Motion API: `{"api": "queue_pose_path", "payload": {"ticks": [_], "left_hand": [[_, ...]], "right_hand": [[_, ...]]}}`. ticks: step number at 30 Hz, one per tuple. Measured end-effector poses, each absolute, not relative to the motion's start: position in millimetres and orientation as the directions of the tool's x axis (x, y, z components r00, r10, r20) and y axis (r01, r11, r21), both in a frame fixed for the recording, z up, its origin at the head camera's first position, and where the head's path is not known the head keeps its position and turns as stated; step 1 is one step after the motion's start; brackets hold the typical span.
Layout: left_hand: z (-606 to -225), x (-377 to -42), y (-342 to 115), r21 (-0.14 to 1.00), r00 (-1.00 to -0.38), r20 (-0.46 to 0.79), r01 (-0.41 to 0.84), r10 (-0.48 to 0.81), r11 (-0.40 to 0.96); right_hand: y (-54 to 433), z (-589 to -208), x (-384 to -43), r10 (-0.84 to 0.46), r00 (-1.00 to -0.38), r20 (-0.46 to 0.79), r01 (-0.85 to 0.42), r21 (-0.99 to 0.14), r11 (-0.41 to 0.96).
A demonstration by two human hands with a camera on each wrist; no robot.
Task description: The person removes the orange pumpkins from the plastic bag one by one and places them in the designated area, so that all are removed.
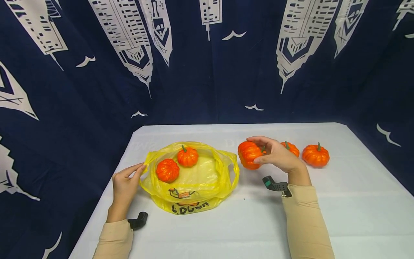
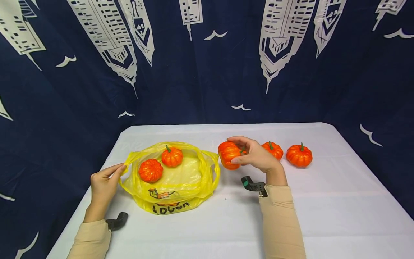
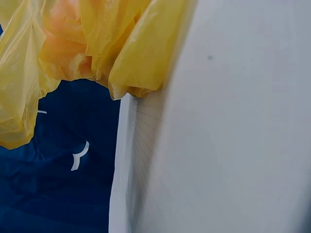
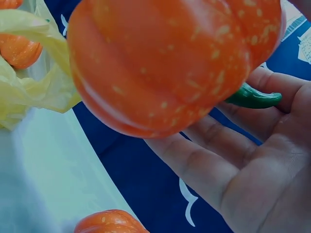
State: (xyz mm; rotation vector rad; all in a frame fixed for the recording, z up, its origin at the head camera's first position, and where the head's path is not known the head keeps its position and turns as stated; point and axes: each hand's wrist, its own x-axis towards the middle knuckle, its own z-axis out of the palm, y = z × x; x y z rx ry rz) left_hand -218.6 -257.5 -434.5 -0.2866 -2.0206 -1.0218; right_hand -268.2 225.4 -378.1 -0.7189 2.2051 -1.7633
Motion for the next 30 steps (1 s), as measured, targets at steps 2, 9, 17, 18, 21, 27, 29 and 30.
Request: {"api": "queue_pose_path", "payload": {"ticks": [2, 9, 17, 18, 21, 27, 29, 30], "left_hand": [[-434, -218, -258, 0.557, -0.622, 0.767, 0.522, -0.159, 0.645], [-434, -219, -259, 0.563, -0.623, 0.765, 0.523, -0.163, 0.64], [-435, -219, -259, 0.554, -0.618, 0.77, 0.52, -0.162, 0.65], [-435, -219, -259, 0.553, -0.616, 0.771, 0.522, -0.162, 0.65], [-434, -219, -258, 0.552, -0.613, 0.774, 0.531, -0.158, 0.643], [-434, -219, -258, 0.546, -0.607, 0.78, 0.54, -0.153, 0.64], [-434, -219, -258, 0.544, -0.606, 0.781, 0.539, -0.153, 0.643], [-434, -219, -258, 0.545, -0.606, 0.78, 0.54, -0.153, 0.641]], "right_hand": [[223, -378, -269, -0.509, -0.852, 0.122, -0.233, -0.959, 0.16], [220, -378, -269, -0.495, -0.86, 0.129, -0.249, -0.95, 0.186], [220, -380, -264, -0.448, -0.883, 0.142, -0.275, -0.929, 0.247], [220, -380, -264, -0.45, -0.882, 0.141, -0.275, -0.929, 0.247], [220, -382, -263, -0.46, -0.879, 0.125, -0.263, -0.932, 0.25], [219, -384, -259, -0.483, -0.872, 0.082, -0.234, -0.936, 0.263], [219, -384, -257, -0.489, -0.869, 0.079, -0.24, -0.931, 0.276], [220, -385, -257, -0.49, -0.868, 0.078, -0.243, -0.928, 0.282]]}}
